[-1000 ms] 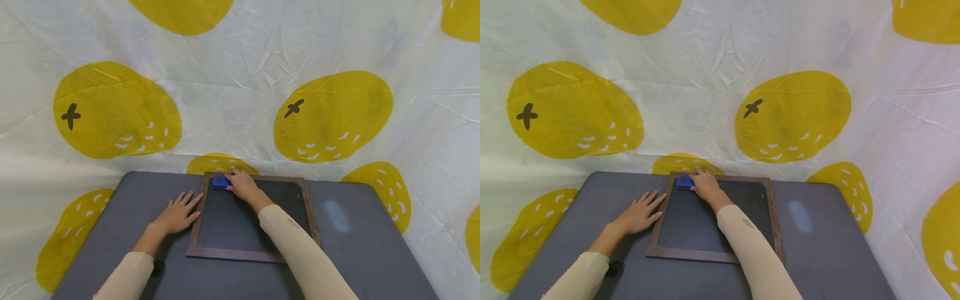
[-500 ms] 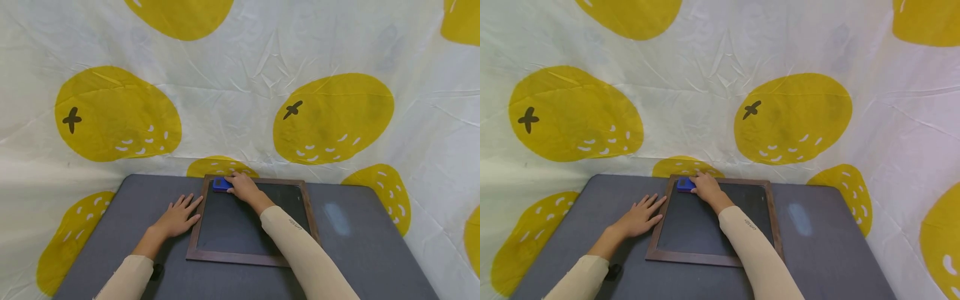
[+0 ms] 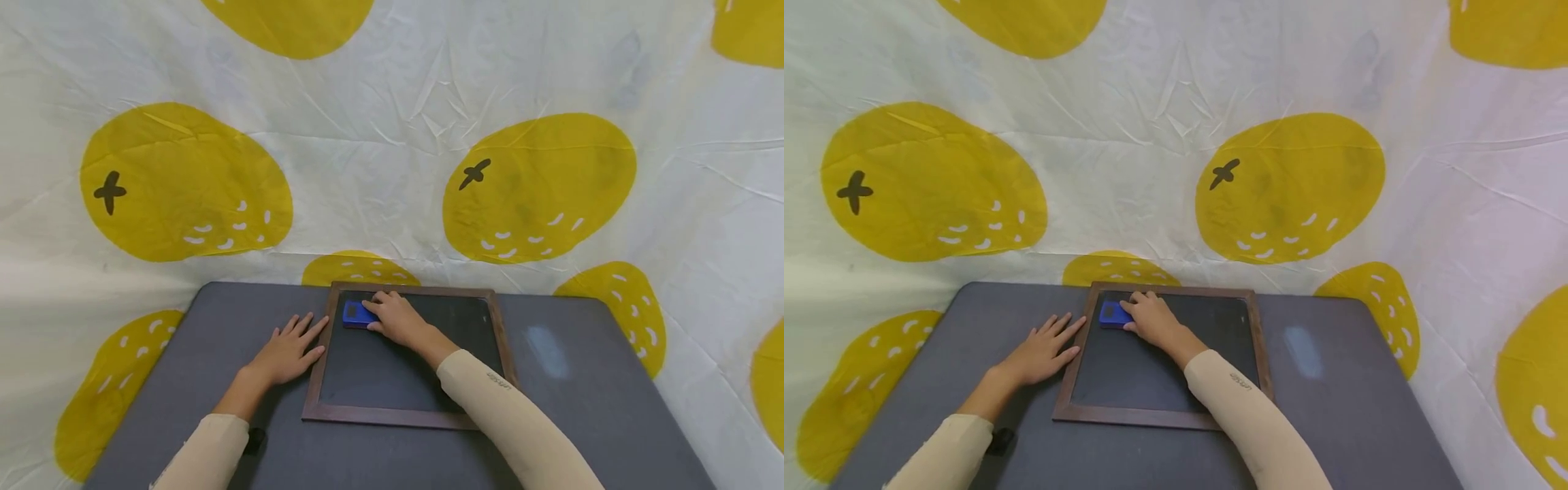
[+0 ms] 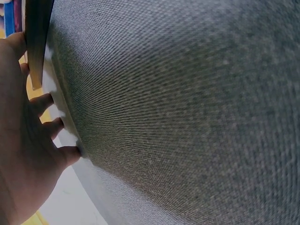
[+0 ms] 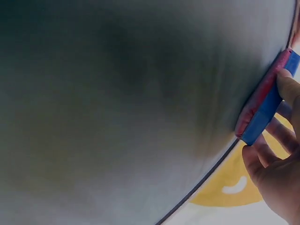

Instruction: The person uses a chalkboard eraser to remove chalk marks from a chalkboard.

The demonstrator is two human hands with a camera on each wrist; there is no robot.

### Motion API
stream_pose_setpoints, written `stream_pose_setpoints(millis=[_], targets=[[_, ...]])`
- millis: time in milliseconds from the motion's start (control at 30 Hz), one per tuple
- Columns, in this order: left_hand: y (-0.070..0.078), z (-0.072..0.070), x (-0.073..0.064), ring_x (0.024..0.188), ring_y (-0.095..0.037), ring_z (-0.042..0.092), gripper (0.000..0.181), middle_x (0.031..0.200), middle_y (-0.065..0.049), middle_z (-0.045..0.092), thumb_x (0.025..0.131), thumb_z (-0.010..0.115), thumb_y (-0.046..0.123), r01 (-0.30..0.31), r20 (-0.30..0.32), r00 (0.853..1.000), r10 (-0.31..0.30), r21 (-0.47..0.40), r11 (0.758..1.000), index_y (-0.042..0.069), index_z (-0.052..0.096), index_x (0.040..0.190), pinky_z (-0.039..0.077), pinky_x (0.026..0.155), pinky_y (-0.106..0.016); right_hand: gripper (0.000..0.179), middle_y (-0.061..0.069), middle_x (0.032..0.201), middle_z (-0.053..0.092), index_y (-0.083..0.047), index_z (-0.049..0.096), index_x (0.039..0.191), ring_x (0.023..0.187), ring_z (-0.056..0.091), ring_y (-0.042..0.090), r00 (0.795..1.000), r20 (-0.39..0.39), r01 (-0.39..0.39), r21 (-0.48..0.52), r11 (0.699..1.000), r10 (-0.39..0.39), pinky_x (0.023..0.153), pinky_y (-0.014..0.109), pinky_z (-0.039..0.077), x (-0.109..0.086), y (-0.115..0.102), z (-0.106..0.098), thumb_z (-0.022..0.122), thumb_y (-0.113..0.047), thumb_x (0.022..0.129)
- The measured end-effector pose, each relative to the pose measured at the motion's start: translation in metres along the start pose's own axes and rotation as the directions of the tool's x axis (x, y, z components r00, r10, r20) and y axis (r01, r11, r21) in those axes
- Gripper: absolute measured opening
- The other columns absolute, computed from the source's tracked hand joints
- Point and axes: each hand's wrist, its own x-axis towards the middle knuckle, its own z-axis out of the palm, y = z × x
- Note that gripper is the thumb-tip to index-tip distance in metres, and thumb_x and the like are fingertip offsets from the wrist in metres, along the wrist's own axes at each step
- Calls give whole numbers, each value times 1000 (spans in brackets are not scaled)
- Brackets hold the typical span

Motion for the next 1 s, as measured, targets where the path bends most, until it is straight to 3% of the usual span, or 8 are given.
stream_pose_setpoints(millis=[333,667,833,1000], targets=[[2,-7,-2,153,-55,22,65,168,-23,28,109,44,50,7,4,1000,-7,15,1000,23,29,165,21,112,-81,60,8,133,65,-15,58,149,110,62,26,984,-13,175,-37,984,-176,94,40,55,-49,-30,-7,67,-47,99],[3,-5,-1,155,-51,20,65,169,-20,26,109,44,51,18,12,1000,-18,28,999,26,26,166,20,114,-80,63,1,132,66,-19,59,149,106,63,17,961,-17,273,-93,958,-275,88,33,57,-95,-63,-4,63,-56,98],[4,-5,-1,155,-51,20,64,169,-20,26,109,44,51,17,22,1000,-18,24,1000,27,26,166,21,114,-79,62,1,130,67,-19,59,148,104,62,16,959,-22,281,-82,956,-284,88,32,56,-105,-71,-3,63,-55,98],[5,-5,0,153,-53,23,64,168,-22,28,109,43,51,6,15,1000,-6,25,1000,25,28,166,22,112,-81,61,1,129,67,-19,60,148,103,62,16,962,-5,274,-59,960,-274,88,32,56,-102,-70,-5,65,-53,98]])
